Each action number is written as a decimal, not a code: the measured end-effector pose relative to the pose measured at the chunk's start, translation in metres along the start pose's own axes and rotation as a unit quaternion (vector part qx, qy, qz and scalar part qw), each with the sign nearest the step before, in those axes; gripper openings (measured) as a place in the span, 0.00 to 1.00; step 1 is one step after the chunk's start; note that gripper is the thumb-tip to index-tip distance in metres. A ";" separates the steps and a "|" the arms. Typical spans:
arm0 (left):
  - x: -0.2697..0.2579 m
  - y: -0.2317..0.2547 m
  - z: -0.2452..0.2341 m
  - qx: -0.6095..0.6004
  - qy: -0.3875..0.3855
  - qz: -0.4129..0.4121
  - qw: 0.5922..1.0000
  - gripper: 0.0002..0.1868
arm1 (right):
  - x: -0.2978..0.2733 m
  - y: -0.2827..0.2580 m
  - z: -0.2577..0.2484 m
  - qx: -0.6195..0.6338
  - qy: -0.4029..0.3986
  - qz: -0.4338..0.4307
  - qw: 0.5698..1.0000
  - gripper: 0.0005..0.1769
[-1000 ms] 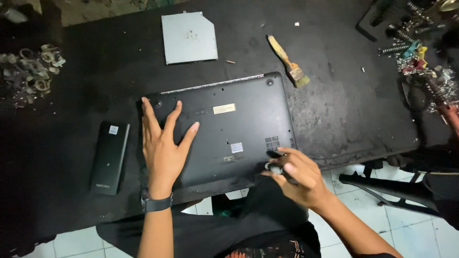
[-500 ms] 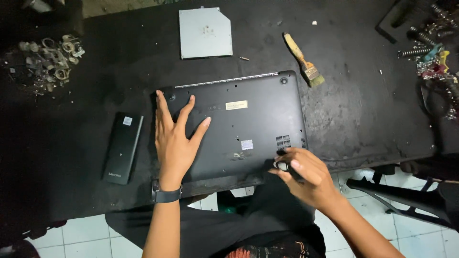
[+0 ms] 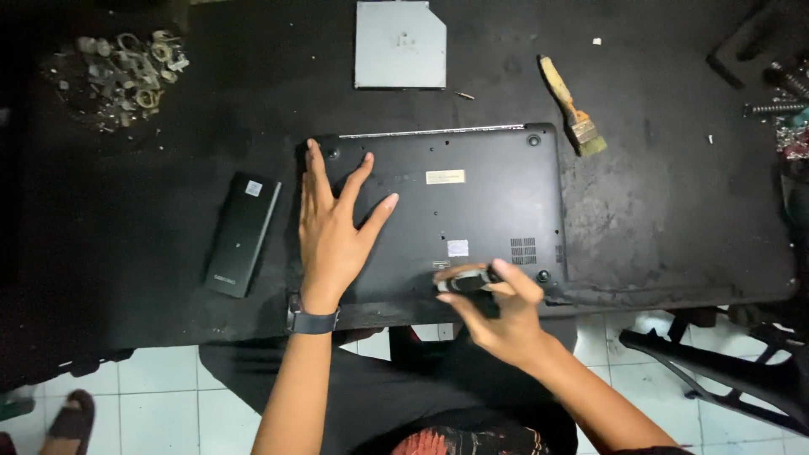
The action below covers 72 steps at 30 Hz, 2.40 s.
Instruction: The person cleans a laptop hard drive with a brush, then uses a screwdriver to remove screws from the drive and the laptop's back cover. They place the hard drive aside and remove the back cover to reveal the internal components.
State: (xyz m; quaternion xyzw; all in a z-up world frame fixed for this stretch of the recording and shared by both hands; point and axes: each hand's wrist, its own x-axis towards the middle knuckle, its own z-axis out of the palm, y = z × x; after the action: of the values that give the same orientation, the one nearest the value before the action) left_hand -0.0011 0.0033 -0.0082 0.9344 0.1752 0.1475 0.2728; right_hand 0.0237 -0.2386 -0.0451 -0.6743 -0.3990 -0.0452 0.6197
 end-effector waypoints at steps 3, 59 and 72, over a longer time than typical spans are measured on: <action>0.001 -0.002 0.001 0.015 0.011 0.009 1.000 0.31 | -0.009 0.015 0.015 -0.011 -0.028 0.016 0.999 0.45; -0.005 -0.054 -0.087 0.035 -0.319 0.121 0.939 0.63 | 0.065 -0.015 0.090 0.061 -0.150 -0.010 0.987 0.38; -0.018 -0.071 -0.068 0.099 -0.300 0.141 0.938 0.71 | 0.060 -0.008 0.108 -0.074 -0.260 -0.234 0.934 0.42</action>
State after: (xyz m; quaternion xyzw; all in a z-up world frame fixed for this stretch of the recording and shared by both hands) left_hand -0.0600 0.0834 0.0032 0.9727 -0.0349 -0.1209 0.1950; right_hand 0.0132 -0.1160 -0.0302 -0.5939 -0.6884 -0.0415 0.4143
